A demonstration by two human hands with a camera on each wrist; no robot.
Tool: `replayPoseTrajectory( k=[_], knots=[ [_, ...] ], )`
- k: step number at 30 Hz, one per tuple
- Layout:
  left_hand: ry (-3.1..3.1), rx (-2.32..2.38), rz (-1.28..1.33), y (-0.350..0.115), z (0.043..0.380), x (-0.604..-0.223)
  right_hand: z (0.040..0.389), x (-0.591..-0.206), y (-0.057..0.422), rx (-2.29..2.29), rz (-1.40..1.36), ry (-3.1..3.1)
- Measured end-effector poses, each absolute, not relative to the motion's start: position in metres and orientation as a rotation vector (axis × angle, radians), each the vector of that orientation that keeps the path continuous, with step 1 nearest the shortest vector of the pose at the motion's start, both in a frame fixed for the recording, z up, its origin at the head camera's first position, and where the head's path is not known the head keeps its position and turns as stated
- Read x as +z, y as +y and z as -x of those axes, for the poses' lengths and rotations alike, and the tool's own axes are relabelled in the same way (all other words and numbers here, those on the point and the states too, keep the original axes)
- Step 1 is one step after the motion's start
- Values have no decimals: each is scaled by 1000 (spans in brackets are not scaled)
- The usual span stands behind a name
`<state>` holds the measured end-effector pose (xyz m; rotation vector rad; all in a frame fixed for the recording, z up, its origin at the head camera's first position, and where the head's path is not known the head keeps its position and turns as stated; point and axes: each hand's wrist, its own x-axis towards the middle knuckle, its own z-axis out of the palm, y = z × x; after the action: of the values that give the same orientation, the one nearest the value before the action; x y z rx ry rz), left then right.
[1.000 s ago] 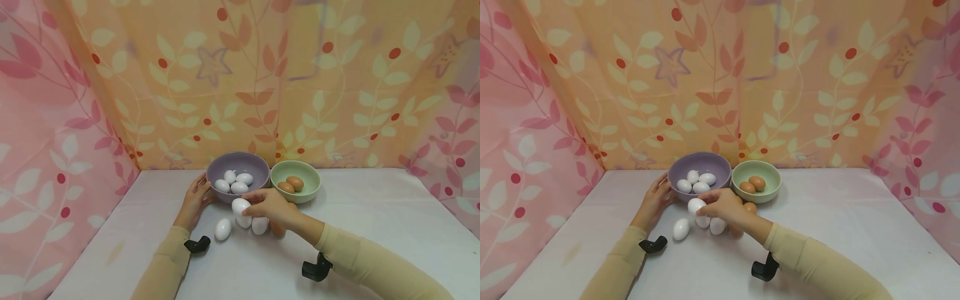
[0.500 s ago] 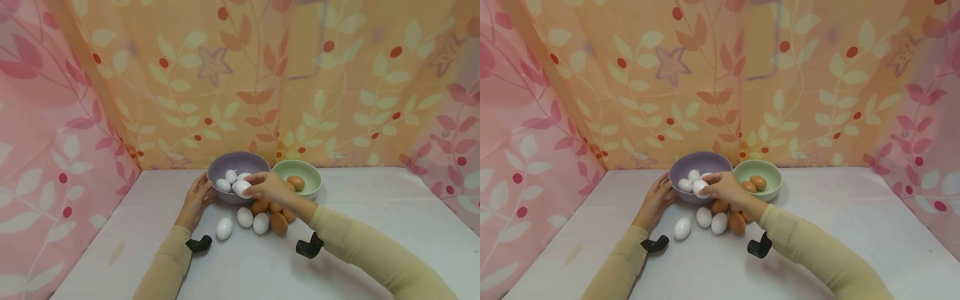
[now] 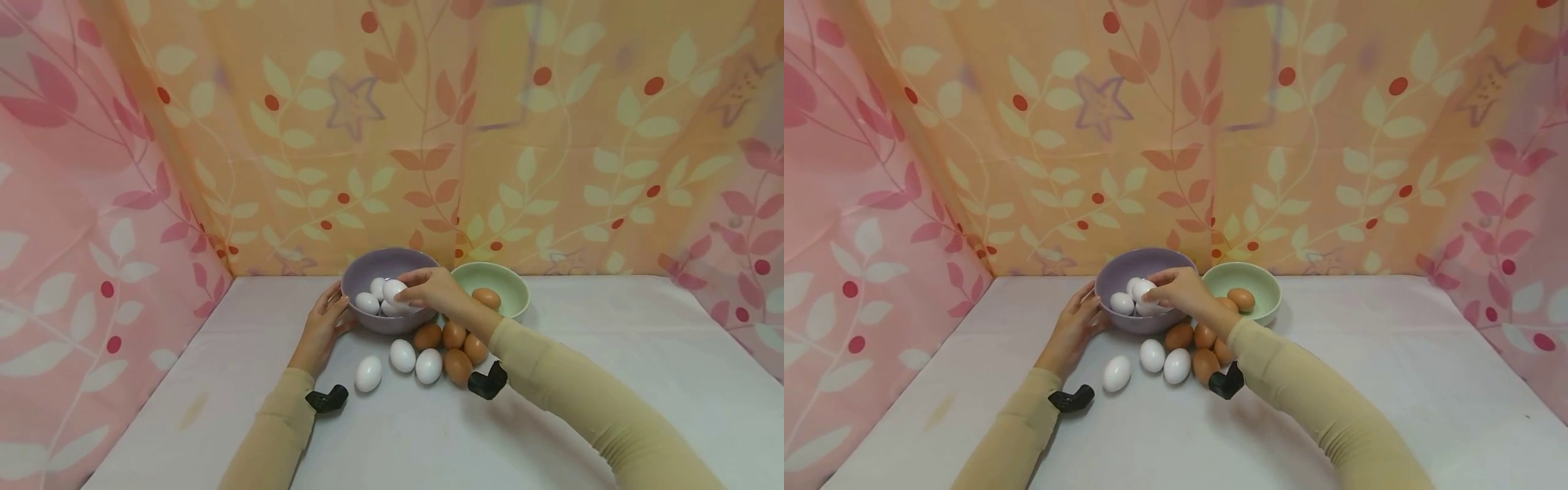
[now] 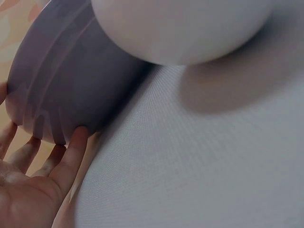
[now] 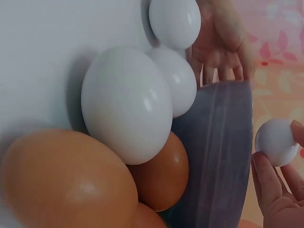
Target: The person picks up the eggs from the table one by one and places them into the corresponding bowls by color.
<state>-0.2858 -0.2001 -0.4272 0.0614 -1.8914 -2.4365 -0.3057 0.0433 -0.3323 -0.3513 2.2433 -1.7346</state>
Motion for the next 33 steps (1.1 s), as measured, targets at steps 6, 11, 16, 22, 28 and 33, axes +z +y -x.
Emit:
replayPoseTrajectory(
  k=[6,11,16,22,28,33],
  knots=[
    [-1879,-2441,-72,-200,285,-429,320,-340,37,-1752,330,2261],
    [-1888,-2436,-76,-200,285,-431,331,-343,32,-1736,310,2319],
    [-1892,-2433,-59,-200,285,-430,340,-344,27,-1734,318,2334],
    [-1884,-2443,-40,-200,287,-428,347,-346,24,-1711,301,2359],
    [-1883,-2444,-39,-201,288,-429,350,-349,23,-1692,266,2369],
    [-1882,-2442,-56,-201,287,-429,351,-353,21,-1632,294,2438]
  ],
)
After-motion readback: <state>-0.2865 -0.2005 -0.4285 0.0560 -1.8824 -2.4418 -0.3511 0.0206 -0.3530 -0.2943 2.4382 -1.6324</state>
